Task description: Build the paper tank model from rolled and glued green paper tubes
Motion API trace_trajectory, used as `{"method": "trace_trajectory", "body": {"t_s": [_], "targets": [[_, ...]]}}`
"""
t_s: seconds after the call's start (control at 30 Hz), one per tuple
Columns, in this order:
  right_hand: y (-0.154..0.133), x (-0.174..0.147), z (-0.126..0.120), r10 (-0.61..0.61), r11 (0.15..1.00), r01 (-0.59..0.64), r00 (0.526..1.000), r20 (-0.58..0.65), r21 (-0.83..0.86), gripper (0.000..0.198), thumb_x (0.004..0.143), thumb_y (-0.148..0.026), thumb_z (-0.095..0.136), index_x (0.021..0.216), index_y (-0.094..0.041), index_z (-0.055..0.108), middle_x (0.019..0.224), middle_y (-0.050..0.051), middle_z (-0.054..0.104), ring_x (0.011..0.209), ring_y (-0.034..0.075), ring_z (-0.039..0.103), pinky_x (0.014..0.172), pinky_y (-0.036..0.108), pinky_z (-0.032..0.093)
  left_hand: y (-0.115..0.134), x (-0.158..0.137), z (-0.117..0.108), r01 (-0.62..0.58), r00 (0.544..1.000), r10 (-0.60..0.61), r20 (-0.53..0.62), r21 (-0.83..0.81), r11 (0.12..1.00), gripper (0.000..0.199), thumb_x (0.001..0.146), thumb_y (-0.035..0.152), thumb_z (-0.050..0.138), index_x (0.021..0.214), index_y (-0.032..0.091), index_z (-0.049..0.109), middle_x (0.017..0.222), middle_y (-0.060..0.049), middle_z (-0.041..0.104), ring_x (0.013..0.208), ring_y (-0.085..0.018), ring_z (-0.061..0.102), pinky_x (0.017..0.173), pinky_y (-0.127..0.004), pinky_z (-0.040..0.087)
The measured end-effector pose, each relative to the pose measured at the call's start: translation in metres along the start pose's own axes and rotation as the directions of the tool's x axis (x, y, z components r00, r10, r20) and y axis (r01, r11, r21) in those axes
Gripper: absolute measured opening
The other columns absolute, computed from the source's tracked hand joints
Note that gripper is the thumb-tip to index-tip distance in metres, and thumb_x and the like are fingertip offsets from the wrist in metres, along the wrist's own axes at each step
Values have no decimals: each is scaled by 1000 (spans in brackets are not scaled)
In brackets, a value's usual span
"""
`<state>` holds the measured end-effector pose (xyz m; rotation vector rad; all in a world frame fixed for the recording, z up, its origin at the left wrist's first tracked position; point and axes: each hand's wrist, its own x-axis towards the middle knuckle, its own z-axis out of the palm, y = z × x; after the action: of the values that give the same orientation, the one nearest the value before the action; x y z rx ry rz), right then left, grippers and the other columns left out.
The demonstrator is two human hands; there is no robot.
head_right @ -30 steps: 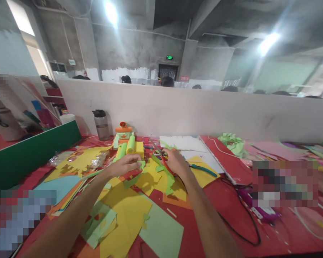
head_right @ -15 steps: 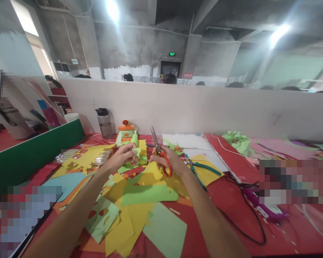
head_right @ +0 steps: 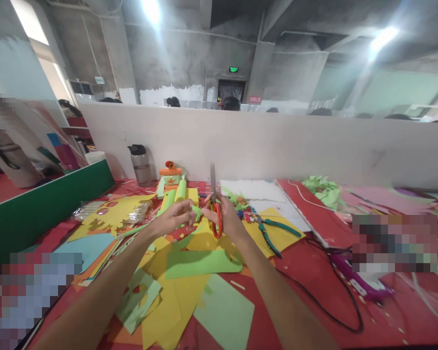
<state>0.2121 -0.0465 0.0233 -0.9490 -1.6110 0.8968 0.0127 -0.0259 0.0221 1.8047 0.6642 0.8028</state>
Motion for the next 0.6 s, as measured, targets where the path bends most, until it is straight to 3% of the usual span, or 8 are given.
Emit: {"method": "trace_trajectory", "body": {"t_s": [0.17,0.4,0.5,0.6], "targets": [[3,1,7,-32,997,41,990,-135,58,25,81,-35,68,96,-24,52,73,-4,52,57,12,47,57,26,44,-1,5,9,1,997,-11,-81,-121,993,33,85,48,64,81,19,50,70,1,61,60,-13,61,60,-25,46],[9,4,12,-19,993,46,970,-240,107,29,77,-33,73,93,-23,52,79,-2,57,66,14,57,57,25,47,-7,12,17,-62,976,10,-218,-233,971,32,85,48,65,79,18,57,62,3,57,53,-10,54,57,-24,44],[6,3,10,10,994,14,977,-213,112,32,78,-39,73,95,-24,51,75,-3,57,60,14,56,54,25,46,-8,12,17,-78,964,10,-267,-245,966,31,87,48,62,79,18,57,61,3,57,53,-10,53,56,-24,43],[-1,0,6,37,993,-26,994,-101,113,32,84,-48,67,99,-24,51,75,-2,57,60,13,54,54,26,44,-8,11,13,-115,937,12,-349,-276,954,30,88,46,60,77,19,54,66,3,57,54,-10,53,54,-23,42]]}}
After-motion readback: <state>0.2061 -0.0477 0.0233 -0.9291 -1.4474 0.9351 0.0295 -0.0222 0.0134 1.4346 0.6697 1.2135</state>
